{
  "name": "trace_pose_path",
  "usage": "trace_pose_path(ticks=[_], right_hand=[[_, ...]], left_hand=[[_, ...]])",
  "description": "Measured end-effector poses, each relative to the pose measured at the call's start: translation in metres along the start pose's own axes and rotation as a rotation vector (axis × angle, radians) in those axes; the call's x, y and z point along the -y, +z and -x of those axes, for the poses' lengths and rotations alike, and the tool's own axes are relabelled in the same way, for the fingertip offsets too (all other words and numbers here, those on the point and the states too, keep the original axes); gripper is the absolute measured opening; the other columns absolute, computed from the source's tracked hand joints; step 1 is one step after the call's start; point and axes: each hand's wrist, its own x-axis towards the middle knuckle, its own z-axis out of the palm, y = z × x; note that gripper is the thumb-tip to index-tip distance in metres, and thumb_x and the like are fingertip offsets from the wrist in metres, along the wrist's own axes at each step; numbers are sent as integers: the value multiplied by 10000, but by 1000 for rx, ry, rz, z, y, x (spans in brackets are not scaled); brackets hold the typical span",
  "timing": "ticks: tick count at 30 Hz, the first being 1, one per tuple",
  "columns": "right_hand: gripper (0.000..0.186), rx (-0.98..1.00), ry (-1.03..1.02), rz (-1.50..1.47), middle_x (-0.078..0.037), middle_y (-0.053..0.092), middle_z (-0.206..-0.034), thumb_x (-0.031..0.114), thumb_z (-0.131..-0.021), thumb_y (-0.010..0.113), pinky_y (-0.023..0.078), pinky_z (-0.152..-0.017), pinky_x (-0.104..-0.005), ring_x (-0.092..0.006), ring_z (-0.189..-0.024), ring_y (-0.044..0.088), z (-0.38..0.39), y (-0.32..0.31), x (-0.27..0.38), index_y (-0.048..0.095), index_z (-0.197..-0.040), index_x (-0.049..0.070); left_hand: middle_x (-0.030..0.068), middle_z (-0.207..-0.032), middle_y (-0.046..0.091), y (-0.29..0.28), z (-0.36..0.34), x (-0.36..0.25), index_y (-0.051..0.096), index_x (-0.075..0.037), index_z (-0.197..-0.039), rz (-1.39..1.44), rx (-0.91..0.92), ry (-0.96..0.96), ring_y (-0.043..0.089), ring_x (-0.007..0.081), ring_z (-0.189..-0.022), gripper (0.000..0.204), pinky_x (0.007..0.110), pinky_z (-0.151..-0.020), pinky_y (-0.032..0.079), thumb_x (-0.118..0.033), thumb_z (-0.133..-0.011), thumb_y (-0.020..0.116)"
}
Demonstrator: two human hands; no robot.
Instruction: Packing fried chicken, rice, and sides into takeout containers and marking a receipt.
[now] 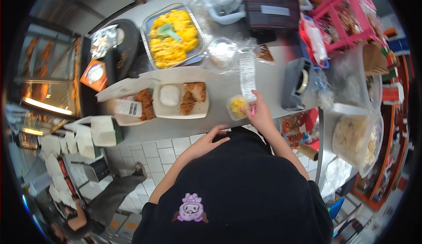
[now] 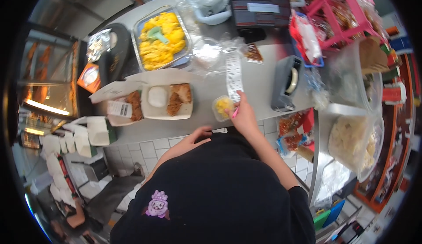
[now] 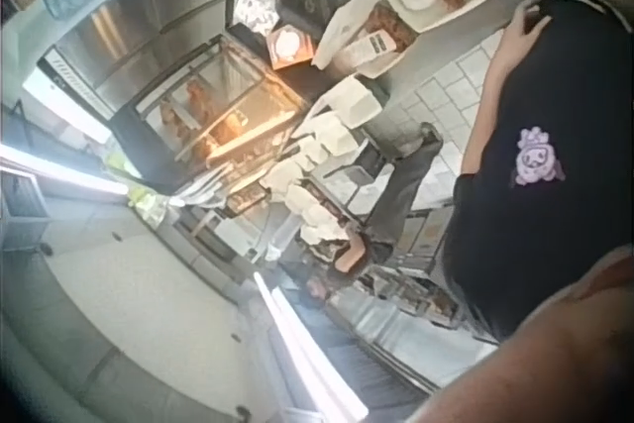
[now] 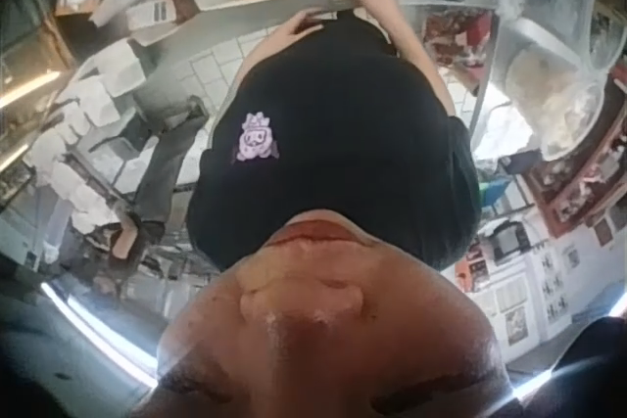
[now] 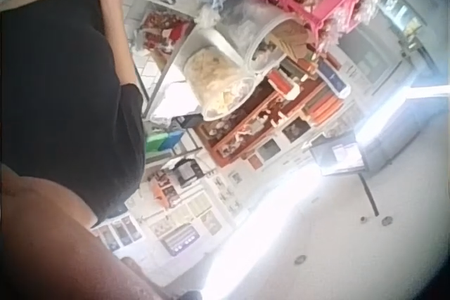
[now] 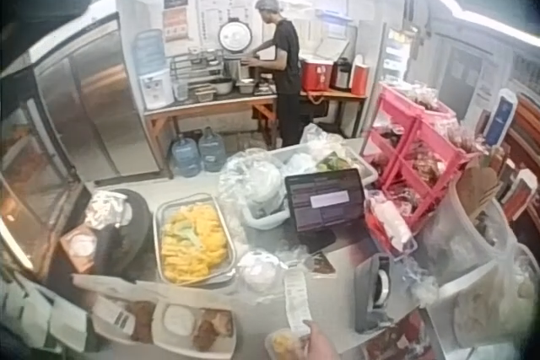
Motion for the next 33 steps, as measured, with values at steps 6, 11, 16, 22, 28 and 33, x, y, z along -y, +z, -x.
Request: trace_pose_path(ticks=[6,11,16,22,28,33], right_hand=[[637,-359,-304,192,-178,683,-919,178,-863,777,525,-783,-407,-330,-789,663,-21,22,15,460,-1388,4],[259,-175,-193,310,-133,606,-712,268,-911,727,452,-623,-382,-266,-667,601,45,-20,-6,665,-903,17],[460,112,569,197,-82,642,-728,486,-905,703,465,-610,-346,-195,-641,598,110,-25,-155,686,-835,31],[645,352,1201,-726,-62,680,-1014,629,-862,710,551,-710,-286,-155,-846,663,135,46,-271,690,-1091,26],[595,362,1188,-675,-93,651,-1074,524,-837,774,567,-730,-330,-179,-854,649,159,32,-256,682,-1201,62],[609,408,1094,-609,-108,665,-1090,574,-736,825,557,-711,-331,-209,-846,656,128,35,-251,730,-1056,65]], left_hand=[[193,-1572,380,-18,41,33,234,-108,-1596,-21,33,-108,338,326,-1470,816,415,-1198,278,-620,-1002,458],[187,-1567,392,-20,79,110,246,-76,-1586,416,-110,-553,438,298,-1407,875,414,-1148,361,-664,-978,469],[196,-1510,465,-22,93,130,331,-55,-1550,670,-34,-718,509,280,-1349,848,413,-1089,433,-656,-970,483],[198,-1474,491,-1,105,186,363,-50,-1524,679,51,-754,524,275,-1325,798,408,-1063,449,-612,-974,496],[199,-1439,518,7,53,228,395,-46,-1499,594,221,-723,540,269,-1302,747,403,-1037,465,-568,-977,510],[200,-1409,541,65,-219,131,422,-42,-1478,346,633,-391,553,265,-1283,705,399,-1015,479,-532,-980,521]])
